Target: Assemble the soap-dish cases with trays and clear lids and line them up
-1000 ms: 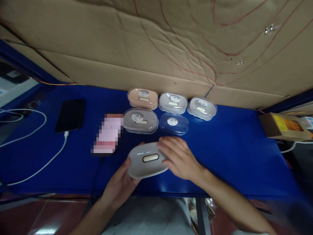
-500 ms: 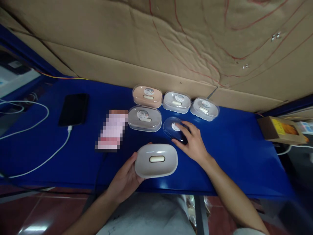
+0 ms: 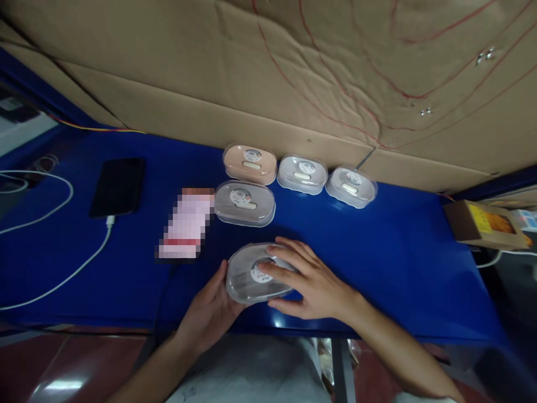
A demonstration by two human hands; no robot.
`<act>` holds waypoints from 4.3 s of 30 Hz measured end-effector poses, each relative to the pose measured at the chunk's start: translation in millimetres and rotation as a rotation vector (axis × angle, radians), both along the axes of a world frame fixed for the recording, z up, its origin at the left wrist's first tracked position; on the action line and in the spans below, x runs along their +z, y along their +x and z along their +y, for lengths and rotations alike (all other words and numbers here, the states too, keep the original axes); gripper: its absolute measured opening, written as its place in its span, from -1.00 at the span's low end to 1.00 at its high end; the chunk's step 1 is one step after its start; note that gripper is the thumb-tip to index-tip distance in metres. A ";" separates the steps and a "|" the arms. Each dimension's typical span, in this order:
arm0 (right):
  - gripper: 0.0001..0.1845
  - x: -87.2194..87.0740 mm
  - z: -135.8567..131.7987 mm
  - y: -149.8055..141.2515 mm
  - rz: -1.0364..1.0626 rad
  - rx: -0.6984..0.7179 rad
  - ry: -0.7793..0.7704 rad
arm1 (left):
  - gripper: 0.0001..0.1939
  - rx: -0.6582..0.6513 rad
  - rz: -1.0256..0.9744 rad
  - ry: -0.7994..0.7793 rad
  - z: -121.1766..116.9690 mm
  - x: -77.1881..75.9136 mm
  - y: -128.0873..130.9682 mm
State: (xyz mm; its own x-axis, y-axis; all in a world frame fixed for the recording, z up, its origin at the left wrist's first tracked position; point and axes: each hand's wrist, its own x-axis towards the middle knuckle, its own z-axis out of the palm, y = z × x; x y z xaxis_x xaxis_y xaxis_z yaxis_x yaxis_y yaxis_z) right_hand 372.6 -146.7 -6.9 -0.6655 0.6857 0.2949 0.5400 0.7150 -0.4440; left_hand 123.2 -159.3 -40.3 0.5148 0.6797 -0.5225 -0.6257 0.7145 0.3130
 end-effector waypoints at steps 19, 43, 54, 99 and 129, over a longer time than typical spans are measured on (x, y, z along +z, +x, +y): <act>-0.37 -4.6 -4.3 -10.1 -0.058 0.019 0.179 | -0.16 0.003 0.090 0.262 -5.4 -7.8 -4.4; 0.12 -30.2 5.0 12.4 0.611 -0.121 -0.846 | -0.08 0.064 0.362 0.532 -17.9 -14.6 -1.5; 0.33 -27.9 2.0 11.0 0.210 -0.105 -0.177 | -0.26 0.257 0.390 0.219 -5.9 -11.5 10.1; -0.32 -45.1 67.7 65.3 0.224 -0.467 0.385 | -0.52 0.098 1.112 1.572 44.7 43.3 -37.7; -0.15 -22.3 13.0 0.7 -0.039 -0.103 0.221 | 0.07 -0.643 1.070 1.870 137.3 26.1 -47.5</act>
